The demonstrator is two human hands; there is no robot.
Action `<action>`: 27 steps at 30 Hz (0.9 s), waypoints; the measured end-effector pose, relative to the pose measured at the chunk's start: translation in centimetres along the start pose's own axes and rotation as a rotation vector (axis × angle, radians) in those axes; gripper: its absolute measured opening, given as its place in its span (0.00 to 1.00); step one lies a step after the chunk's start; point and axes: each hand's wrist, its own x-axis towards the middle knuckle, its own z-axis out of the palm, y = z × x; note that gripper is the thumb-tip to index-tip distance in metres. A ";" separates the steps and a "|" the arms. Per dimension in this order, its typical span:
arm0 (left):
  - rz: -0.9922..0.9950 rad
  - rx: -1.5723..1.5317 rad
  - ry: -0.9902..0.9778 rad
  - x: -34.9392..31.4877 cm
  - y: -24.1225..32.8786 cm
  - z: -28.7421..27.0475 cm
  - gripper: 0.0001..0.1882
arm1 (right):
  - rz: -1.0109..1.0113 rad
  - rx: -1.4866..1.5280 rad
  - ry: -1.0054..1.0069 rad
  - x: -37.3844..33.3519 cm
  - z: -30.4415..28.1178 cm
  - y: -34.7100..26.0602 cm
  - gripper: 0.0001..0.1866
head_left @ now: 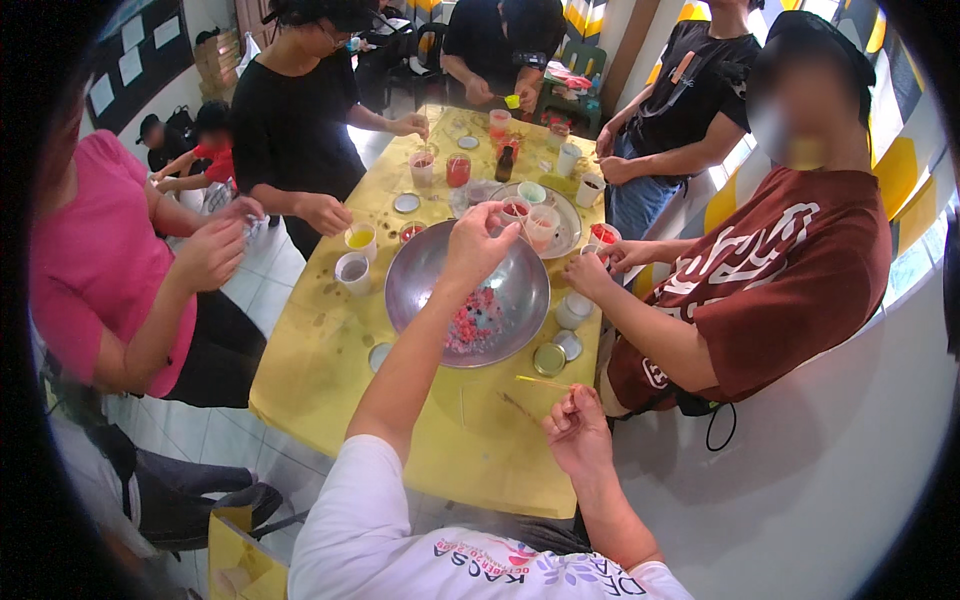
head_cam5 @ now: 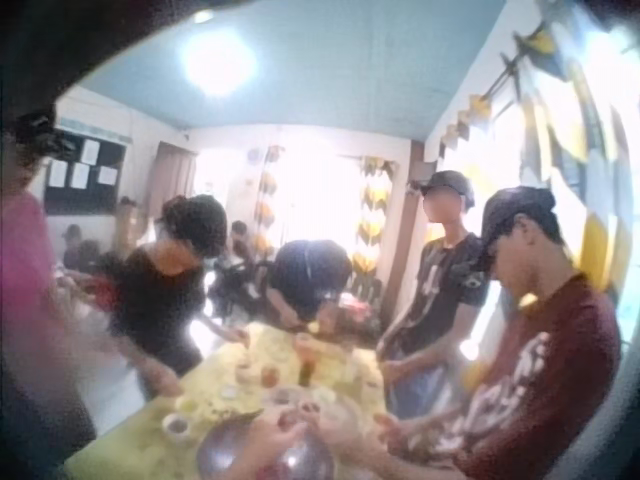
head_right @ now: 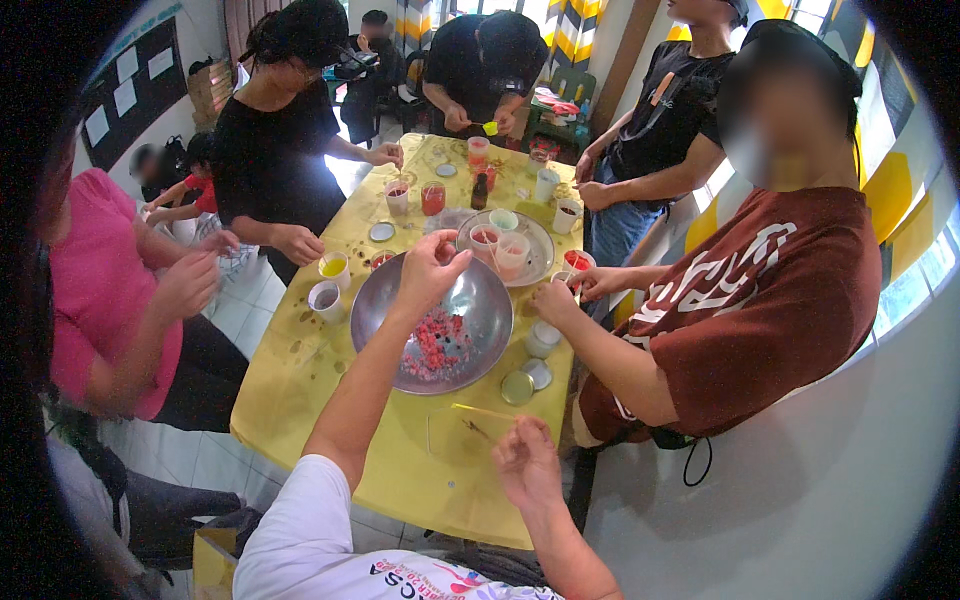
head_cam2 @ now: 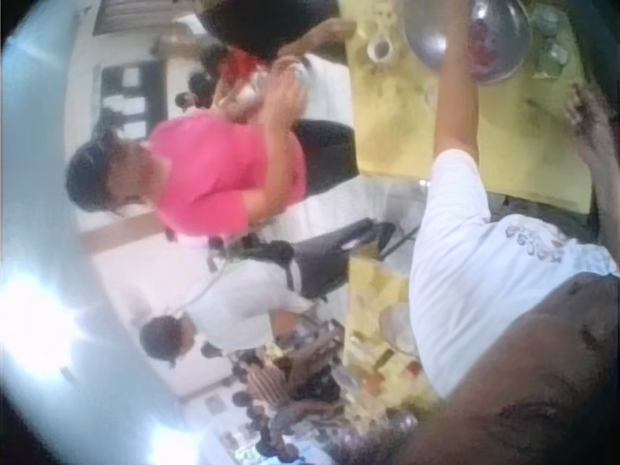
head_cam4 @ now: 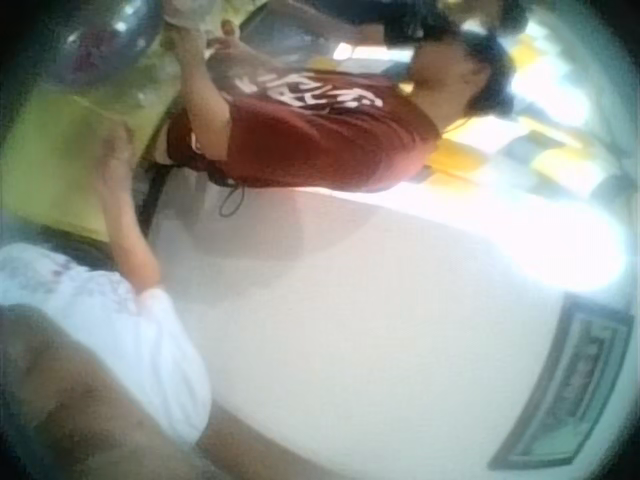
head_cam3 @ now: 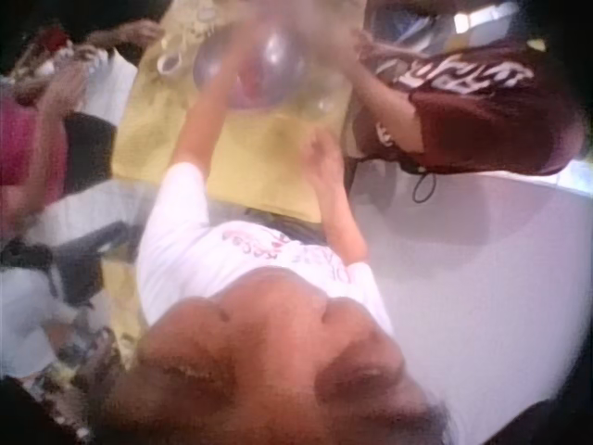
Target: The person assembles candles by placing wicks into small containers filled with colored wax. They use a thin stick to adjust the wick position and ensure it is centered within the container. The person handles multiple containers and wicks, working at a table with other people.
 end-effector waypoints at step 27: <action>-0.026 0.143 -0.100 1.9 0.2 2.5 0.33 | -0.033 0.090 0.100 -0.3 -1.4 -1.9 0.01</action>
